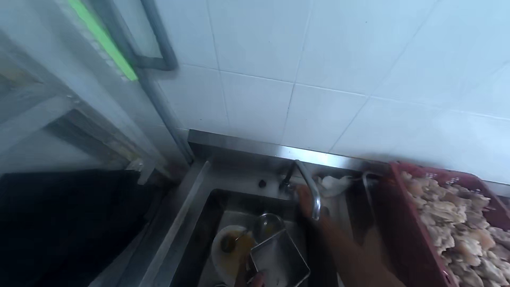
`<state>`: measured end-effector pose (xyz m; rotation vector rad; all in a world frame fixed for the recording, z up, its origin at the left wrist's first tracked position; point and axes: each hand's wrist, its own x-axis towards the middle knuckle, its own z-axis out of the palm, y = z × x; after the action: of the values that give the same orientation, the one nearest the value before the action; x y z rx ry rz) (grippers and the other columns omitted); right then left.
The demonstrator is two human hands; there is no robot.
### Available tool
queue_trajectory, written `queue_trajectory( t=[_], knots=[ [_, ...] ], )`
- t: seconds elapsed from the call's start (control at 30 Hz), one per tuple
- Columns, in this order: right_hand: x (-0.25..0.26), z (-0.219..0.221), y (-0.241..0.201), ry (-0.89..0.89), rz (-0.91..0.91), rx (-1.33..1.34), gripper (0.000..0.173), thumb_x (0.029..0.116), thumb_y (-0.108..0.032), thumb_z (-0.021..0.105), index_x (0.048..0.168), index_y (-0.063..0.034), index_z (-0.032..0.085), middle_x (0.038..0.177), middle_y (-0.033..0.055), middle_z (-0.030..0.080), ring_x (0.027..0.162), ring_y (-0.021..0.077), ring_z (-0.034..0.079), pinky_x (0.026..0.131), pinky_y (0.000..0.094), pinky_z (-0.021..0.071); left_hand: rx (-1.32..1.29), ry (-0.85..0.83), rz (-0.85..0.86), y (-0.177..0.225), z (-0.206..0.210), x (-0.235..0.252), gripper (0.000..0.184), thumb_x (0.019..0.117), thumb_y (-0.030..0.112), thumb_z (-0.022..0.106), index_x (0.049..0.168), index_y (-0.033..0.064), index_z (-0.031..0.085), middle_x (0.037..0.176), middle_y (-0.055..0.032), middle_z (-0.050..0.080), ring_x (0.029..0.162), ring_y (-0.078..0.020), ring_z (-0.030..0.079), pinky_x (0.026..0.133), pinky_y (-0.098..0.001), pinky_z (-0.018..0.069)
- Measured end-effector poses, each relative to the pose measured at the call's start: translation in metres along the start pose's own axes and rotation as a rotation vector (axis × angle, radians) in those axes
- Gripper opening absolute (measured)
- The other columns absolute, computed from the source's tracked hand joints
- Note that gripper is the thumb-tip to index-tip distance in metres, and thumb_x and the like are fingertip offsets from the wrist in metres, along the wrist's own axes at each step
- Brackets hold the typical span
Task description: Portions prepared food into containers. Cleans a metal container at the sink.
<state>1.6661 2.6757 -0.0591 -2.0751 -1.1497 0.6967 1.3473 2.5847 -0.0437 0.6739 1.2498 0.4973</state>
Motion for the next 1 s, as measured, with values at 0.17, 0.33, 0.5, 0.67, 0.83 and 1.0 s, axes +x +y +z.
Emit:
queue_trajectory(
  t=[0.17,0.33,0.5,0.67,0.83,1.0],
  knots=[
    [-0.039,-0.058,-0.032,0.09,0.223,-0.318,0.032,0.1042,-0.033,0.056,0.115,-0.0092,0.075,0.104,0.0151,0.075,0.1,0.0312,0.072,0.092,0.0553,0.0562,0.051,-0.083,-0.111,0.011,0.009,0.052,0.093,0.0902,0.022,0.072,0.164,0.0242,0.016,0.142,-0.0239,0.052,0.115,-0.0403,0.062,0.085,-0.0599,0.0564],
    [0.03,-0.093,0.043,0.061,0.244,-0.624,0.059,0.1,-0.047,0.062,0.15,-0.0163,0.053,0.149,0.025,0.051,0.137,0.0493,0.047,0.107,0.0692,0.0424,0.033,-0.056,-0.217,-0.001,0.044,0.1,0.082,0.087,0.024,0.072,0.159,0.0262,0.032,0.137,-0.0192,0.055,0.113,-0.0389,0.06,0.08,-0.061,0.0546],
    [0.029,-0.071,0.044,0.129,0.351,-0.462,0.049,0.0947,-0.03,0.073,0.139,-0.0117,0.063,0.132,0.0225,0.065,0.124,0.0415,0.06,0.102,0.06,0.0513,0.008,0.028,-0.264,-0.012,0.078,0.13,0.065,0.0905,0.036,0.07,0.148,0.0146,0.048,0.139,-0.0202,0.056,0.122,-0.0375,0.056,0.088,-0.0614,0.0511],
    [-0.048,-0.064,-0.014,-0.016,0.423,0.114,0.032,0.1026,-0.029,0.063,0.121,-0.0027,0.065,0.086,0.0123,0.071,0.063,0.0207,0.069,0.053,0.0392,0.0604,0.157,-0.006,0.04,-0.017,0.087,0.148,0.07,0.098,0.046,0.065,0.155,0.0118,0.044,0.158,-0.0116,0.045,0.146,-0.025,0.042,0.118,-0.0501,0.0384],
    [-0.105,0.036,-0.006,-0.538,0.222,-0.624,0.057,0.0954,-0.041,0.065,0.14,-0.005,0.06,0.139,0.0235,0.061,0.133,0.0421,0.055,0.112,0.0641,0.0406,0.219,-0.234,0.217,-0.013,0.106,0.133,0.068,0.0957,0.048,0.068,0.153,0.0158,0.049,0.146,-0.0054,0.058,0.13,-0.0153,0.059,0.107,-0.0395,0.0534],
    [-0.098,0.063,0.004,-0.937,0.273,-0.336,0.053,0.0988,-0.042,0.062,0.137,-0.0064,0.061,0.135,0.0195,0.064,0.128,0.0344,0.059,0.109,0.0601,0.0443,0.18,-0.238,0.198,-0.014,0.083,0.13,0.065,0.0939,0.047,0.071,0.15,0.0181,0.054,0.143,-0.0029,0.062,0.129,-0.0139,0.06,0.107,-0.0381,0.0533]
  ],
)
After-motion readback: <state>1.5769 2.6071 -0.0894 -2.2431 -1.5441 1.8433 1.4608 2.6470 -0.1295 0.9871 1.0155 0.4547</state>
